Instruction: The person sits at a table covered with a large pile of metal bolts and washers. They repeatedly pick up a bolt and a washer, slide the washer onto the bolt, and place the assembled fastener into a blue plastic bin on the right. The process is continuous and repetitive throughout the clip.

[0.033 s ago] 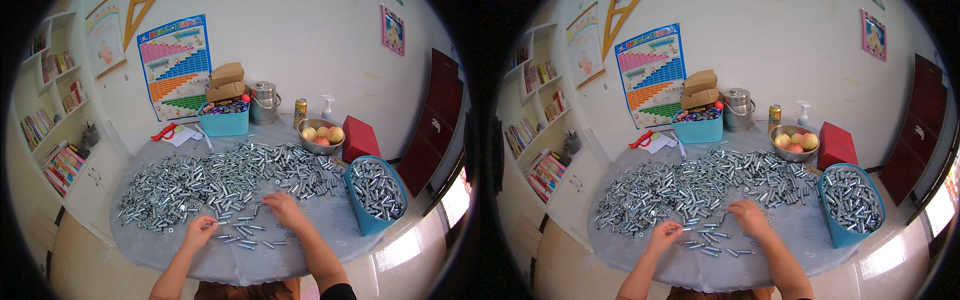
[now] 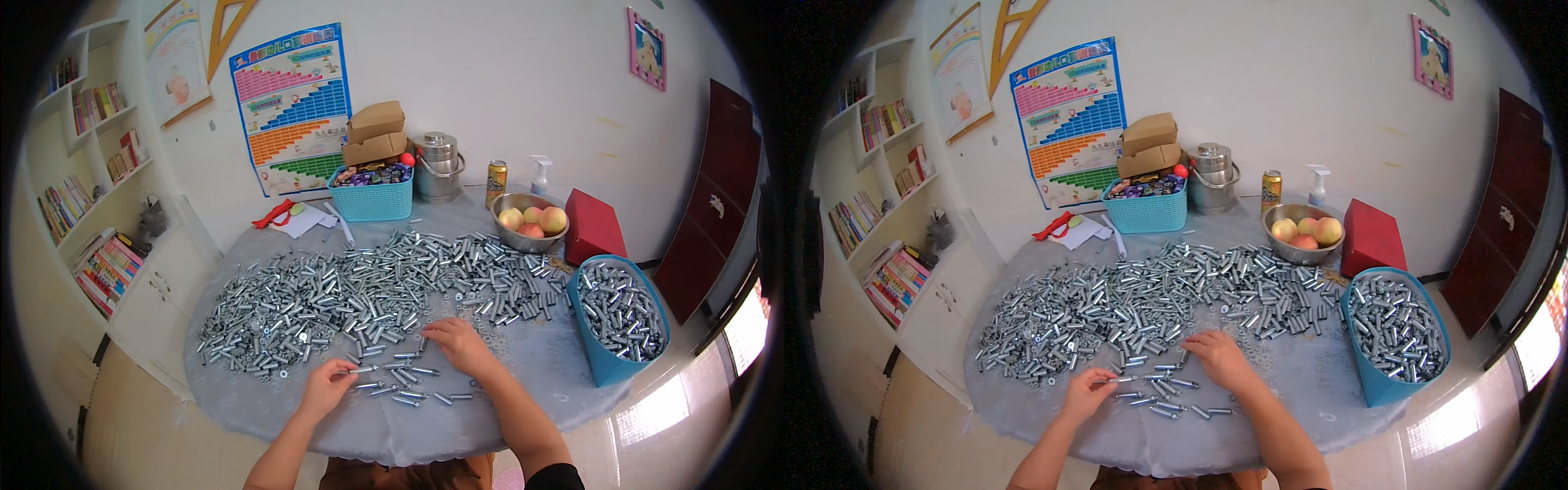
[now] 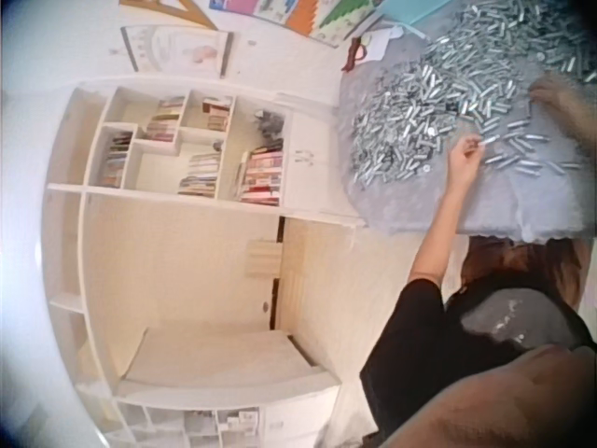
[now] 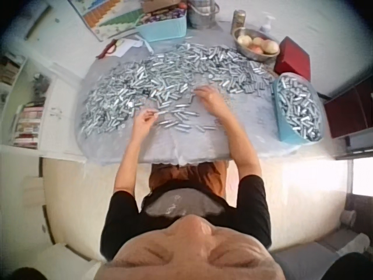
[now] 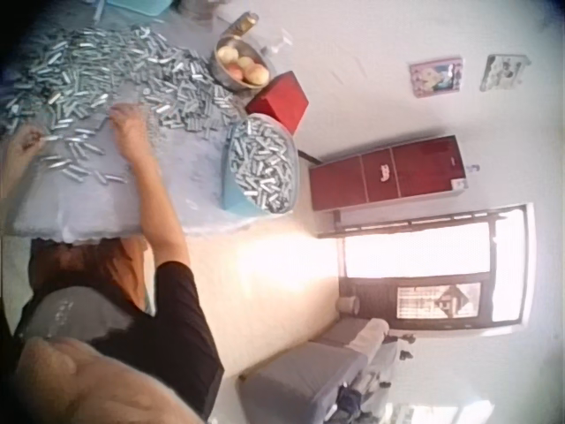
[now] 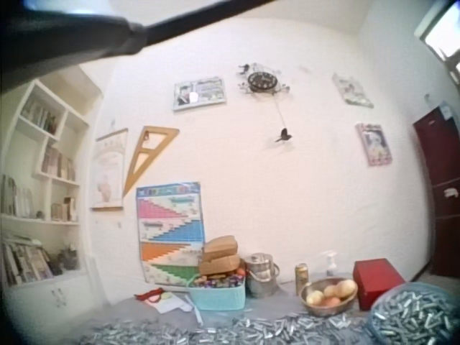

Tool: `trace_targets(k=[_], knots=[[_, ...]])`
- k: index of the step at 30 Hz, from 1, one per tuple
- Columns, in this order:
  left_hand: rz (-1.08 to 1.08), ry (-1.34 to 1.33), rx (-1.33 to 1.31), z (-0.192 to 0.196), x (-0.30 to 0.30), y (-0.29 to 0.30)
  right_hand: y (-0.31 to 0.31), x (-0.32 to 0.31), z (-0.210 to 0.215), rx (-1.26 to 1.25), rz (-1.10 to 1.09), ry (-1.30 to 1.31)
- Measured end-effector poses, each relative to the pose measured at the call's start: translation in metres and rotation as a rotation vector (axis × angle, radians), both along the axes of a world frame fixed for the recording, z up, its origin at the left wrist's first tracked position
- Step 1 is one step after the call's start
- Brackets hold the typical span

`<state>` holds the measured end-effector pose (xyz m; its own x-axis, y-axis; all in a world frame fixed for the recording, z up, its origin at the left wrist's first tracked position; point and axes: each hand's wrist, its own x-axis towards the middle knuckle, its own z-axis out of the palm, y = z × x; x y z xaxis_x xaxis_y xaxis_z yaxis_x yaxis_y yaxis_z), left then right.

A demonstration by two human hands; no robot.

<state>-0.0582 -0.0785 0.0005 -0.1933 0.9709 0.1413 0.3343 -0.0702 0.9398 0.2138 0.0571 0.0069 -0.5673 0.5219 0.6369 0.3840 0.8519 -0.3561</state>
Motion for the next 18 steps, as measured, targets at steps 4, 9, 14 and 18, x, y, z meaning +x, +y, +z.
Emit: trace_targets(k=[4, 9, 14, 18], knots=[[0.043, 0.105, 0.112, -0.021, 0.002, -0.017, -0.005, -0.009, -0.006, 0.013, 0.036, -0.121], [0.038, 0.438, 0.330, -0.015, 0.000, -0.014, -0.005, -0.009, -0.010, -0.005, -0.013, -0.128], [0.114, 0.344, 0.303, -0.013, 0.000, -0.009, -0.003, -0.008, -0.006, -0.069, -0.071, -0.088], [0.159, 0.446, 0.342, -0.011, -0.011, 0.024, -0.008, -0.005, -0.001, -0.185, -0.216, 0.046]])
